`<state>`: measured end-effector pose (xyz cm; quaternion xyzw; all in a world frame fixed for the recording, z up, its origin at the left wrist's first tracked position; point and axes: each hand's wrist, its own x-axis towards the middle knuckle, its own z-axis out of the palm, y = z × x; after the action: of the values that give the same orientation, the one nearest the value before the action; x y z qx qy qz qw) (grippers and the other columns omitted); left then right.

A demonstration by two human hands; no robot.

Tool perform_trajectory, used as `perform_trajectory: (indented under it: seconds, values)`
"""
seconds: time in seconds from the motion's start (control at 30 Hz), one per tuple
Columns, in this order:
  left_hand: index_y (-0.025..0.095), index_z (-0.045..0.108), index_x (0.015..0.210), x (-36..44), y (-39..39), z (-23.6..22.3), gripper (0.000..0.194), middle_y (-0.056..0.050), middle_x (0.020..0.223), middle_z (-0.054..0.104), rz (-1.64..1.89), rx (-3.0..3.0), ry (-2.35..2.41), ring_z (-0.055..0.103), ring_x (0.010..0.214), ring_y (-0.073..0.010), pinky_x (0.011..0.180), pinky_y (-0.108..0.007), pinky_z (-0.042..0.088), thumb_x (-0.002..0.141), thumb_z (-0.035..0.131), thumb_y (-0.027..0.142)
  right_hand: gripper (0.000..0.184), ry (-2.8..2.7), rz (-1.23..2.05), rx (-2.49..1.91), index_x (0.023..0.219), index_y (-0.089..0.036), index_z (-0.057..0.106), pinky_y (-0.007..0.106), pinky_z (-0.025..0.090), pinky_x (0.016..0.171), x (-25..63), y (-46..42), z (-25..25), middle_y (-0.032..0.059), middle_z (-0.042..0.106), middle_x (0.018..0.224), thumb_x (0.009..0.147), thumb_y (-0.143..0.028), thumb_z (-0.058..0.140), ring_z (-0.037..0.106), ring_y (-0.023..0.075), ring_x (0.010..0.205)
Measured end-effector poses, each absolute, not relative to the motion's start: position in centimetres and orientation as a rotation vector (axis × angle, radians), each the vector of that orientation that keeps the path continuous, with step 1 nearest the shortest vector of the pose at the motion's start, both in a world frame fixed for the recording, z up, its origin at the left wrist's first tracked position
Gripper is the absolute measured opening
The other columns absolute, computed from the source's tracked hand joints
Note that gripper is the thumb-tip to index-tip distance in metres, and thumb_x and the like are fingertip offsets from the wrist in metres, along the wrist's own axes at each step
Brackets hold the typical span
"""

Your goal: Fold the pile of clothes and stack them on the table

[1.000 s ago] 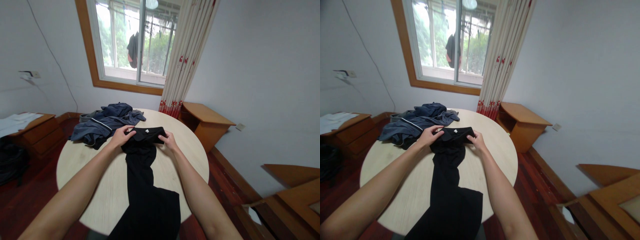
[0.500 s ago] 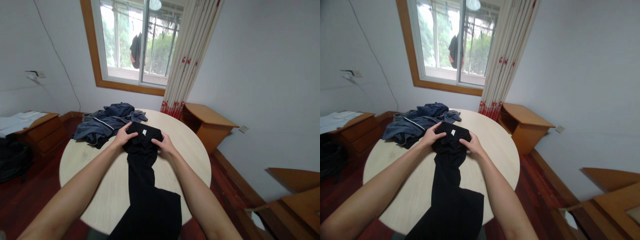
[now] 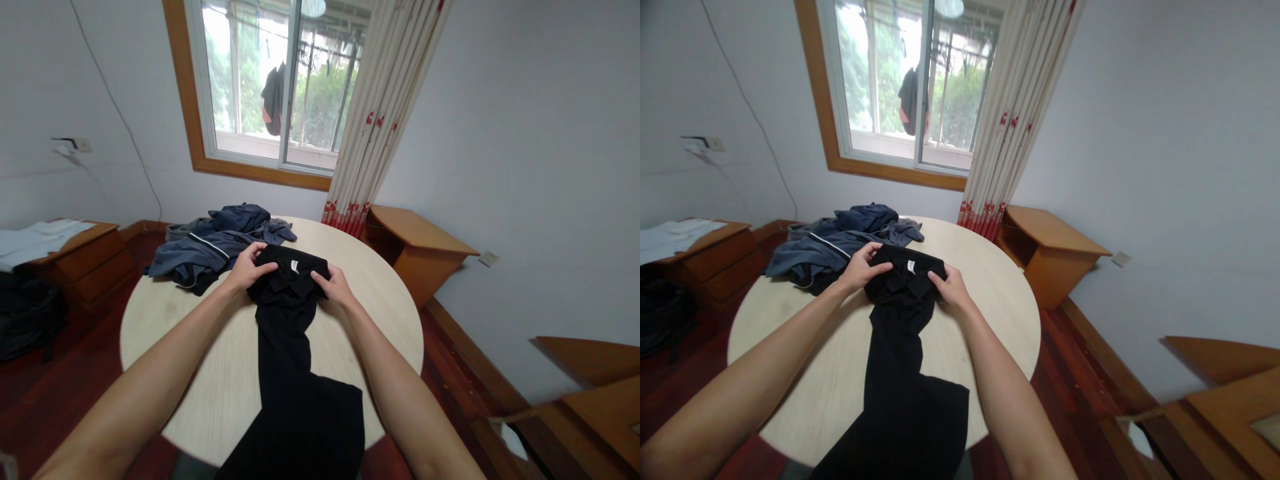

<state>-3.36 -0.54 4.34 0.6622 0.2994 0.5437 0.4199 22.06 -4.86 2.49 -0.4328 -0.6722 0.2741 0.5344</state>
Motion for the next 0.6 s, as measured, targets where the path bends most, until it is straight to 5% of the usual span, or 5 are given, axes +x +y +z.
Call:
perform_trajectory:
  seconds: [0.3, 0.6]
  values:
    - [0.016, 0.061, 0.118, -3.4, -1.1, 5.1, 0.067, -0.012, 0.116, 0.067, 1.362, 1.945, 0.732, 0.063, 0.108, -0.0296, 0.097, -0.043, 0.048, 0.064, 0.083, 0.047, 0.056, -1.661, 0.656, -0.938, 0.124, -0.018, 0.063, 0.04, 0.049, 0.099, 21.1, -6.3, 3.6, 0.0104, 0.068, 0.122, 0.079, -0.05, 0.071, 0.063, 0.0254, 0.11]
    - [0.016, 0.065, 0.104, -2.9, -1.6, 5.0, 0.048, -0.009, 0.102, 0.071, 1.434, 1.921, 0.824, 0.066, 0.097, -0.0265, 0.089, -0.039, 0.052, 0.072, 0.075, 0.051, 0.047, -1.456, 0.824, -1.021, 0.091, -0.014, 0.071, 0.034, 0.055, 0.07, 20.2, -6.4, 3.5, 0.0083, 0.074, 0.086, 0.071, -0.057, 0.074, 0.067, 0.022, 0.076]
